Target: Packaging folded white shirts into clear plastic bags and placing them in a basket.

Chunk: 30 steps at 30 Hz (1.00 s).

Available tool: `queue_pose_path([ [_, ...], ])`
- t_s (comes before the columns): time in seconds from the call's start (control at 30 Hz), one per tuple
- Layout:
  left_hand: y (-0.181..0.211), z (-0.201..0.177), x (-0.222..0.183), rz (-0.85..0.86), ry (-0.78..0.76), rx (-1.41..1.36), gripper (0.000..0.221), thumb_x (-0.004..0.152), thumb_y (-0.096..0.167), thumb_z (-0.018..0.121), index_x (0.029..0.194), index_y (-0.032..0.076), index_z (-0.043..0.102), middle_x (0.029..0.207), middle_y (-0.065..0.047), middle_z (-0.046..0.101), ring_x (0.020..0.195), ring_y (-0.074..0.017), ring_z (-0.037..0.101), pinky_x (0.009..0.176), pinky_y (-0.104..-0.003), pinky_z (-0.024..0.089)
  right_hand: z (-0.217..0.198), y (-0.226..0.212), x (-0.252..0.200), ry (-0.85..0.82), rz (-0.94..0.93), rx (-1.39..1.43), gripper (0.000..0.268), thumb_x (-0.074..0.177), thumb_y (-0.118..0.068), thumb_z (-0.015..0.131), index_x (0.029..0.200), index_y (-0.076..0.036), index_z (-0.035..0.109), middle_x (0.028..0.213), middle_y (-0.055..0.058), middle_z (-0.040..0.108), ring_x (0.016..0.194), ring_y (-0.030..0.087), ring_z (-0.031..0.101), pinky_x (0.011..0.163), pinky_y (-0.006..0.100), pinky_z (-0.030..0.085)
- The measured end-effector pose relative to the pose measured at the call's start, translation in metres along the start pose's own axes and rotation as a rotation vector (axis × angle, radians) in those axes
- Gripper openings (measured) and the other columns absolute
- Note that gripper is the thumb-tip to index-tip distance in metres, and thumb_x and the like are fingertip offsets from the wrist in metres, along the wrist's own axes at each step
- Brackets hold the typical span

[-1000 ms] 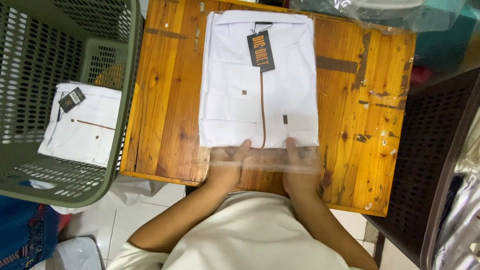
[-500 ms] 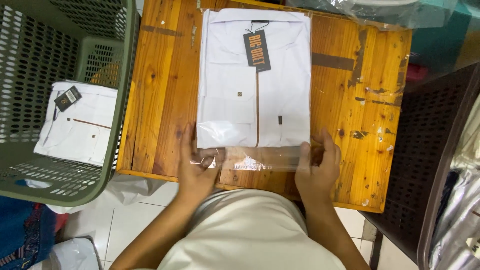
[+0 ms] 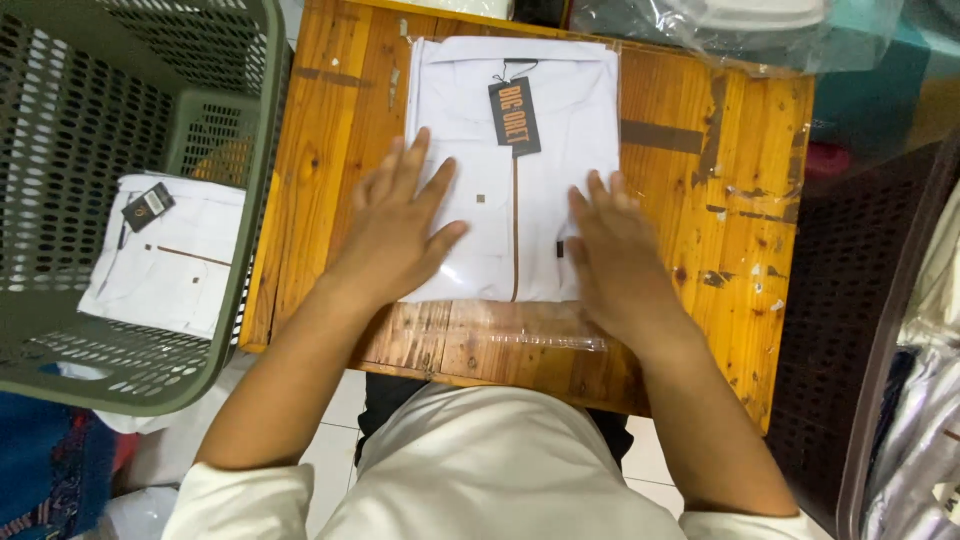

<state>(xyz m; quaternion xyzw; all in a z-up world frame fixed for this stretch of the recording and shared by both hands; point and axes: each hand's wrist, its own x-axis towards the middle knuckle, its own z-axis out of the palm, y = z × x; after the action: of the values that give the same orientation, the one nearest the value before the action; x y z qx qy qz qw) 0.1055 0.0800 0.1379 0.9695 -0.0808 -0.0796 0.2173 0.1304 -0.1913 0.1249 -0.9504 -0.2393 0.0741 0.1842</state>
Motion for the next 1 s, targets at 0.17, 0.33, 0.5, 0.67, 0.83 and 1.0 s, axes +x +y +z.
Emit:
queue_pose_path([
  [0.17,0.004,0.021,0.024,-0.082,-0.19,0.171,0.081,0.103,0.062,0.037,0.164,0.011,0.022,0.171,-0.02,0.003,0.158,-0.0375,0.001,0.119,-0.067,0.005,0.012,-0.005,0.022,-0.318,0.081,-0.093,0.07,0.107,-0.052,0.027,0.164,-0.012,0.017,0.169,0.024,0.009,0.157,0.036,0.001,0.125,0.048,-0.001],
  [0.33,0.005,0.029,0.02,-0.065,-0.201,0.182,0.088,0.101,0.067,0.035,0.164,0.009,0.016,0.171,-0.023,0.002,0.157,-0.0394,-0.001,0.119,-0.067,0.004,0.027,0.007,0.018,-0.321,0.063,-0.147,0.079,0.103,-0.065,0.02,0.165,-0.017,0.014,0.17,0.024,0.003,0.157,0.037,-0.002,0.126,0.049,-0.002],
  [0.5,-0.003,0.042,0.014,-0.066,-0.1,0.127,0.096,0.098,0.072,0.036,0.163,0.004,0.016,0.17,-0.024,0.003,0.158,-0.0383,-0.002,0.118,-0.069,0.003,0.039,0.017,0.013,-0.286,0.065,-0.133,0.086,0.098,-0.074,0.018,0.165,-0.021,0.015,0.171,0.022,-0.001,0.157,0.037,-0.007,0.125,0.05,-0.006],
  [0.67,-0.02,0.034,0.024,-0.083,0.011,0.1,0.078,0.1,0.061,0.044,0.157,0.008,0.038,0.161,-0.015,0.04,0.149,-0.0277,0.036,0.106,-0.067,0.02,0.019,0.021,0.022,-0.193,0.051,-0.061,0.078,0.104,-0.062,0.033,0.164,-0.013,0.023,0.166,0.02,0.026,0.156,0.032,0.019,0.121,0.062,0.002],
  [0.83,-0.008,0.019,0.04,-0.162,0.023,0.098,0.069,0.106,0.051,0.038,0.158,0.005,0.033,0.165,-0.02,0.024,0.154,-0.0337,0.018,0.112,-0.064,0.013,0.018,0.013,0.045,0.029,0.054,0.02,0.071,0.107,-0.051,0.037,0.16,-0.004,0.03,0.164,0.027,0.025,0.154,0.04,0.018,0.122,0.061,0.013],
  [1.0,-0.003,0.015,0.044,-0.213,-0.142,0.095,0.085,0.105,0.061,0.032,0.164,0.003,0.012,0.172,-0.02,0.002,0.158,-0.0346,-0.002,0.118,-0.069,0.0,0.036,0.014,0.055,-0.109,0.077,-0.037,0.08,0.103,-0.064,0.027,0.164,-0.012,0.021,0.168,0.028,0.009,0.156,0.041,0.003,0.125,0.056,0.003],
])
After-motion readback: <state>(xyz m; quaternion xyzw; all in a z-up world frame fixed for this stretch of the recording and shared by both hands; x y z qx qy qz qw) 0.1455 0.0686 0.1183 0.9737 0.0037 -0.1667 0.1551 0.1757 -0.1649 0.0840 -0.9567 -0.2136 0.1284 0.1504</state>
